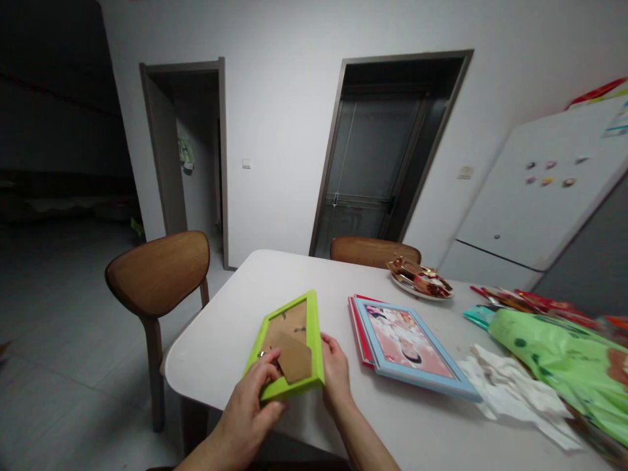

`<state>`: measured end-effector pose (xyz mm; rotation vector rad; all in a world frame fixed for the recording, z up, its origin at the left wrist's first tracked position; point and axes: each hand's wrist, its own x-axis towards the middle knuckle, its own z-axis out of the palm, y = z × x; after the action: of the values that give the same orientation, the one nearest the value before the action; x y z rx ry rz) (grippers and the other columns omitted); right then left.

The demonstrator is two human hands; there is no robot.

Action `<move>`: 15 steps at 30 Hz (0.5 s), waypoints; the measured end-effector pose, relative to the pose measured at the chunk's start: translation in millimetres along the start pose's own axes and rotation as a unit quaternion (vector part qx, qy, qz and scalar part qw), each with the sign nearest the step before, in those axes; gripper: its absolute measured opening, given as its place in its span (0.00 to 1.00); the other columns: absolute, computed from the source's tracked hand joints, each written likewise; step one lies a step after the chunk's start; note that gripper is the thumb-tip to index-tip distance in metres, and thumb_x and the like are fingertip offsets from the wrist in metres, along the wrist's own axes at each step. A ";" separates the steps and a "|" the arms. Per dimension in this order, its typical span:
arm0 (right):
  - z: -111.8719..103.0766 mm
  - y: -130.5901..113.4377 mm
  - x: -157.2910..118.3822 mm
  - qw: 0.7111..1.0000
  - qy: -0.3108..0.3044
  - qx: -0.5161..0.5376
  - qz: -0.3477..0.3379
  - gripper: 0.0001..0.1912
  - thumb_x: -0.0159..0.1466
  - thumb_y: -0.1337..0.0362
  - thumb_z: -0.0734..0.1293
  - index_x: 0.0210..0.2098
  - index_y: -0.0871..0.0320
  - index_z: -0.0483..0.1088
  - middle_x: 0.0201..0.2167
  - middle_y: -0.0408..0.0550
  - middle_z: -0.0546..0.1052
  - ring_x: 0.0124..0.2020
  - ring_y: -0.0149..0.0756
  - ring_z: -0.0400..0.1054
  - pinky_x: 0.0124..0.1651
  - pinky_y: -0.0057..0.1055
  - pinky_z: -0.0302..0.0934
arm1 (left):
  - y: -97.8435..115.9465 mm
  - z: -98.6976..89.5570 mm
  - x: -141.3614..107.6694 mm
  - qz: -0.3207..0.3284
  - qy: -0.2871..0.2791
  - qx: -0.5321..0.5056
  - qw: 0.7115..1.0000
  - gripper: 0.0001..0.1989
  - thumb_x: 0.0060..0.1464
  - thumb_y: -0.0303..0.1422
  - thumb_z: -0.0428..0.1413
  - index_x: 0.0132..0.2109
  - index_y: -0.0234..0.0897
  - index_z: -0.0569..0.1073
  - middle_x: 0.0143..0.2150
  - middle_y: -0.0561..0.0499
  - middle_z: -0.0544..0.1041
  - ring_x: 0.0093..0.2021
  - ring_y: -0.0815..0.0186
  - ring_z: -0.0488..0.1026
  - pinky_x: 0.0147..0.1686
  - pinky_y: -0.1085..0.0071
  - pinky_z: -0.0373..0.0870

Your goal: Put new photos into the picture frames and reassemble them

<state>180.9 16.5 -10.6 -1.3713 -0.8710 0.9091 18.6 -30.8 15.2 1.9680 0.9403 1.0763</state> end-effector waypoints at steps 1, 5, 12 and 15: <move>10.4 2.6 -10.8 0.997 -0.048 0.042 0.031 0.20 0.53 0.54 0.57 0.41 0.60 0.62 0.31 0.50 0.74 0.28 0.36 0.69 0.28 0.29 0.62 | 3.6 1.6 4.1 -0.012 0.041 -0.070 0.997 0.07 0.44 0.25 0.49 0.34 0.37 0.62 0.51 0.43 0.63 0.53 0.60 0.58 0.50 0.62 0.57; 46.6 8.2 -34.3 0.979 -0.099 0.160 0.080 0.25 0.53 0.53 0.58 0.48 0.56 0.55 0.35 0.48 0.74 0.32 0.36 0.69 0.29 0.28 0.63 | 9.8 1.9 25.4 -0.059 0.160 -0.286 0.943 0.15 0.46 0.30 0.49 0.42 0.35 0.56 0.42 0.43 0.69 0.43 0.63 0.68 0.42 0.66 0.65; 22.3 4.3 27.9 0.993 0.000 -0.119 -0.022 0.24 0.54 0.61 0.56 0.50 0.61 0.57 0.33 0.50 0.75 0.30 0.37 0.70 0.28 0.30 0.64 | -40.4 -34.3 73.3 -0.134 0.197 -0.265 0.934 0.29 0.42 0.21 0.51 0.53 0.33 0.53 0.46 0.43 0.70 0.45 0.65 0.67 0.44 0.70 0.64; 13.5 2.5 64.6 0.963 0.007 -0.257 -0.082 0.20 0.53 0.63 0.55 0.44 0.61 0.65 0.32 0.49 0.75 0.31 0.37 0.70 0.27 0.28 0.63 | -75.9 -33.6 91.0 -0.169 0.174 -0.125 0.962 0.24 0.43 0.20 0.51 0.50 0.33 0.59 0.45 0.45 0.71 0.44 0.66 0.69 0.42 0.74 0.66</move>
<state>195.1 80.8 -13.8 -1.7122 -1.2469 0.5606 4.8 90.7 0.6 1.3757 1.2084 1.2877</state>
